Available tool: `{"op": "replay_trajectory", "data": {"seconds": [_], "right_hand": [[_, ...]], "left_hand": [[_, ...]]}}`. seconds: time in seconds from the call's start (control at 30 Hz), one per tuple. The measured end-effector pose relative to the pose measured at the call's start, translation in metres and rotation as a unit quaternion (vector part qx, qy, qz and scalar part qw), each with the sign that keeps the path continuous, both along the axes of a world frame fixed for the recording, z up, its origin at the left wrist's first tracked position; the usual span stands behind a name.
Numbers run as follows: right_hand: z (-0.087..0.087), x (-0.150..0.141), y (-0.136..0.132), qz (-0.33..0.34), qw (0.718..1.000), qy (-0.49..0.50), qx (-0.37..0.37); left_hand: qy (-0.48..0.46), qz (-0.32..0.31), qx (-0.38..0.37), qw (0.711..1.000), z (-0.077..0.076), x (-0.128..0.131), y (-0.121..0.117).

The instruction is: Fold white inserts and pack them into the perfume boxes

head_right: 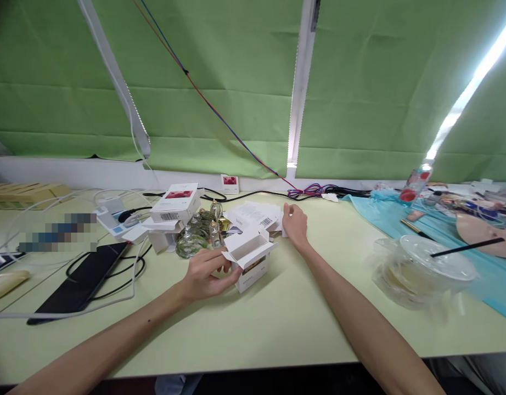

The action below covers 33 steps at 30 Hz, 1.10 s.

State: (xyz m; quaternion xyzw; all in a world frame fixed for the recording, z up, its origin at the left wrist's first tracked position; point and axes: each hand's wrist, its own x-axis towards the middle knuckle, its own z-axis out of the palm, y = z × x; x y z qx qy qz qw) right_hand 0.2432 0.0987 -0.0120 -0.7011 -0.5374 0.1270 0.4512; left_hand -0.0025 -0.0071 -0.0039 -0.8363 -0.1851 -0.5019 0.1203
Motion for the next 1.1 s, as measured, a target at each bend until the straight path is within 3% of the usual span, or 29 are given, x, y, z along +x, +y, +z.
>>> {"op": "replay_trajectory", "data": {"seconds": [0.23,0.6,0.9,1.1], "right_hand": [[-0.016,0.036,0.01,-0.053,0.994,-0.013,-0.092],[-0.027,0.036,0.013,-0.05,0.997,0.009,-0.06],[-0.007,0.035,0.001,-0.098,0.994,0.026,-0.028],[0.013,0.03,-0.009,-0.127,0.988,0.038,0.077]], "left_hand": [[-0.005,-0.011,-0.002,1.0,0.0,0.0,0.0],[-0.007,-0.017,-0.002,1.0,0.001,0.001,0.001],[-0.004,-0.014,0.0,1.0,0.003,0.001,0.0],[0.001,-0.009,-0.001,1.0,0.0,0.0,0.001]]}}
